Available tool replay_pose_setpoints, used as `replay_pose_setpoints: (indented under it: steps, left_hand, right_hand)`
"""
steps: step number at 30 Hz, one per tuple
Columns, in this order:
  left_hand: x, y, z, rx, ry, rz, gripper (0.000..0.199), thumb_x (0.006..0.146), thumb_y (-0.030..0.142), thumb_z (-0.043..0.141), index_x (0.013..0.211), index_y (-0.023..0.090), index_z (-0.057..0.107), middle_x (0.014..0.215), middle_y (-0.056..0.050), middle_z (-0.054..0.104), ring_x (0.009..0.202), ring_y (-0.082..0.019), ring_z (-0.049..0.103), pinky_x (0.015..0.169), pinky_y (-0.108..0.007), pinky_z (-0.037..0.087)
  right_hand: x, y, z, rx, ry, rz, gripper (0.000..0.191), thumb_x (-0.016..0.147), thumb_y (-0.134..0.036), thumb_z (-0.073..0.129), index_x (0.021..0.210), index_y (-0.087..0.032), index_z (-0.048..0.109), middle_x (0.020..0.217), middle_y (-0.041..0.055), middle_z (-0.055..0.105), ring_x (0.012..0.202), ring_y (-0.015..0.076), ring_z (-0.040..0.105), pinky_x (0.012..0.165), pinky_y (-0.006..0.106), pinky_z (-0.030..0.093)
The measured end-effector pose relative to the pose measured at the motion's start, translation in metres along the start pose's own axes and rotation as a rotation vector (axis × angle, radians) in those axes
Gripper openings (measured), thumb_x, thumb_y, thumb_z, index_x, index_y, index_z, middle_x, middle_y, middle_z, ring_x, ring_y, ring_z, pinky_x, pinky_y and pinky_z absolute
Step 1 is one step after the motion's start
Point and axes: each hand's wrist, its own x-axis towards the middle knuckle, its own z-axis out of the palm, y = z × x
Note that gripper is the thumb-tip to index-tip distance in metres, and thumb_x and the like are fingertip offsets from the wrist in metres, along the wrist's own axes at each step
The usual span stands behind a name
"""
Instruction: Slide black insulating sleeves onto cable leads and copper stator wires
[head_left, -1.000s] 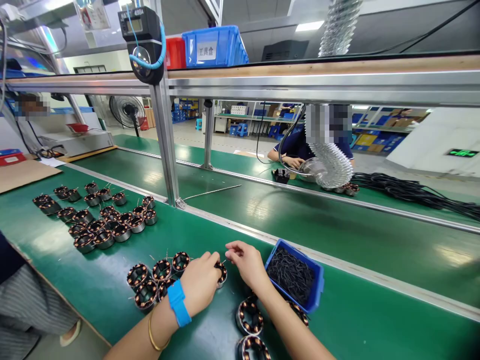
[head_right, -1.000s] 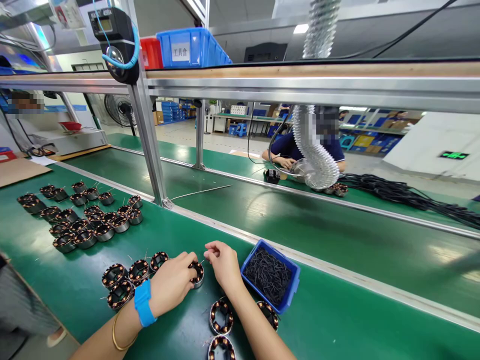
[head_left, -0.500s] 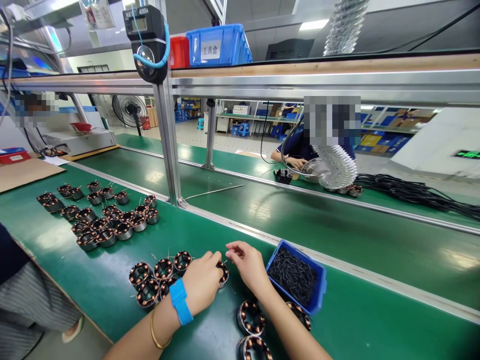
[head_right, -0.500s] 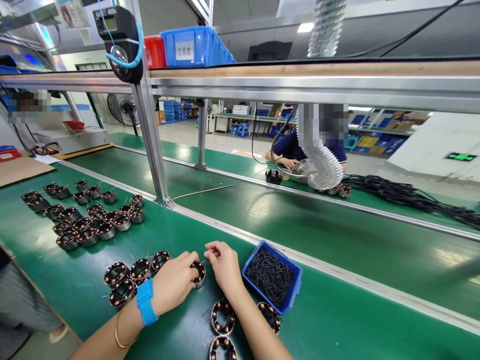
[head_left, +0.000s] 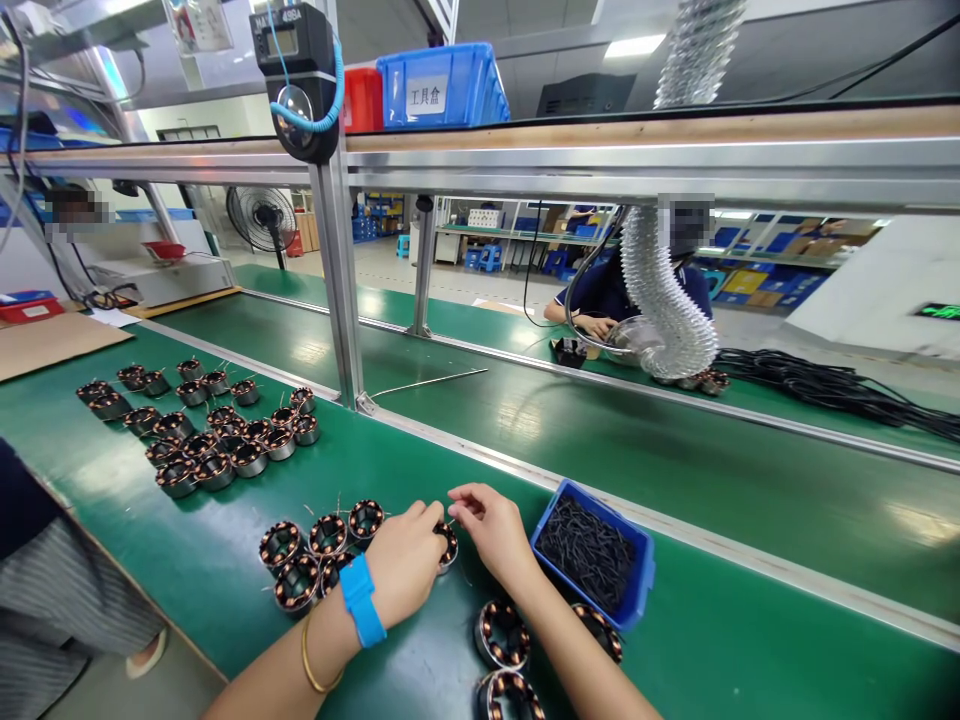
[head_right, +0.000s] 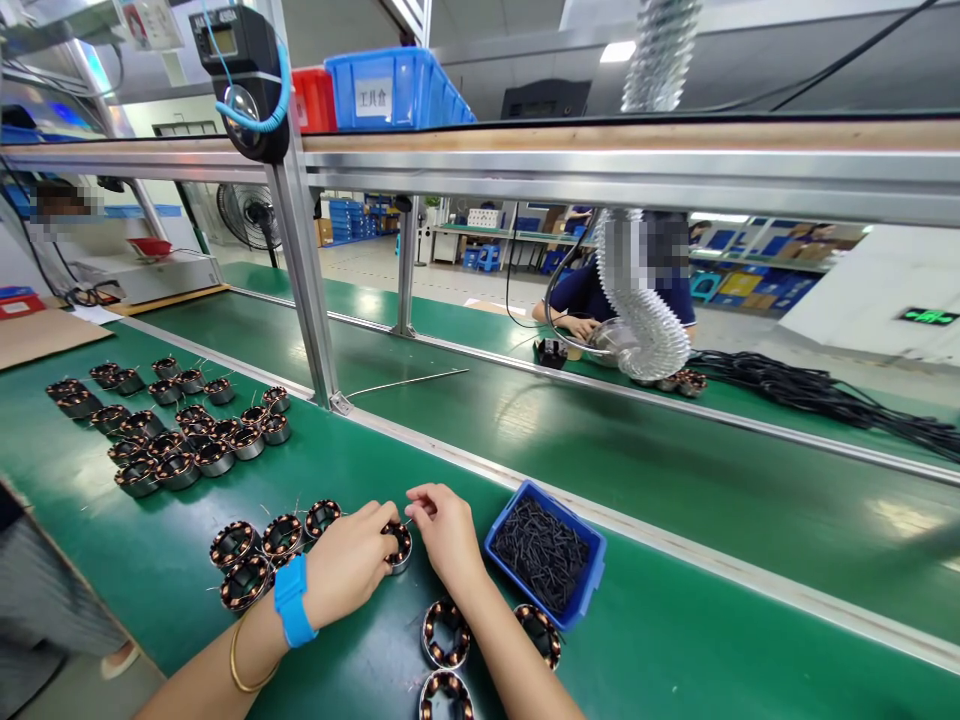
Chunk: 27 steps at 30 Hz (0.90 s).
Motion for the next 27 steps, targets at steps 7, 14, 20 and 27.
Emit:
replay_pose_setpoints:
  steps: [7, 14, 20, 27]
  left_hand:
    - [-0.001, 0.000, -0.003, 0.002, -0.008, 0.008, 0.010, 0.089, 0.021, 0.063, 0.092, 0.016, 0.071, 0.119, -0.009, 0.061, 0.106, -0.029, 0.058, 0.083, -0.042, 0.057]
    - [-0.001, 0.001, -0.006, 0.004, -0.034, 0.004, 0.010, 0.090, 0.020, 0.062, 0.093, 0.017, 0.072, 0.121, -0.010, 0.061, 0.107, -0.029, 0.058, 0.085, -0.043, 0.058]
    - [0.000, 0.000, -0.001, 0.013, -0.022, 0.000, 0.012, 0.091, 0.021, 0.062, 0.095, 0.017, 0.072, 0.118, -0.011, 0.062, 0.110, -0.030, 0.058, 0.087, -0.042, 0.057]
    - [0.000, -0.001, 0.001, -0.006, 0.000, 0.009, 0.009, 0.088, 0.021, 0.064, 0.091, 0.017, 0.072, 0.118, -0.010, 0.061, 0.107, -0.029, 0.059, 0.085, -0.042, 0.058]
  right_hand:
    - [0.001, 0.002, -0.004, -0.010, 0.015, 0.004, 0.020, 0.074, -0.026, 0.059, 0.086, -0.020, 0.075, 0.077, 0.0046, 0.072, 0.068, 0.0198, 0.067, 0.062, 0.031, 0.055]
    - [0.001, 0.003, -0.004, -0.044, -0.015, -0.009, 0.019, 0.075, -0.023, 0.059, 0.087, -0.020, 0.074, 0.078, 0.0042, 0.073, 0.068, 0.0193, 0.068, 0.063, 0.031, 0.056]
    - [-0.001, -0.004, 0.002, -0.120, -0.088, -0.045, 0.018, 0.079, -0.020, 0.059, 0.089, -0.018, 0.073, 0.082, 0.0050, 0.074, 0.069, 0.0182, 0.069, 0.066, 0.030, 0.056]
    - [-0.003, -0.015, -0.019, -0.299, -0.186, -0.143, 0.028, 0.084, -0.011, 0.050, 0.094, -0.019, 0.076, 0.097, 0.0083, 0.076, 0.093, 0.0242, 0.069, 0.087, 0.039, 0.052]
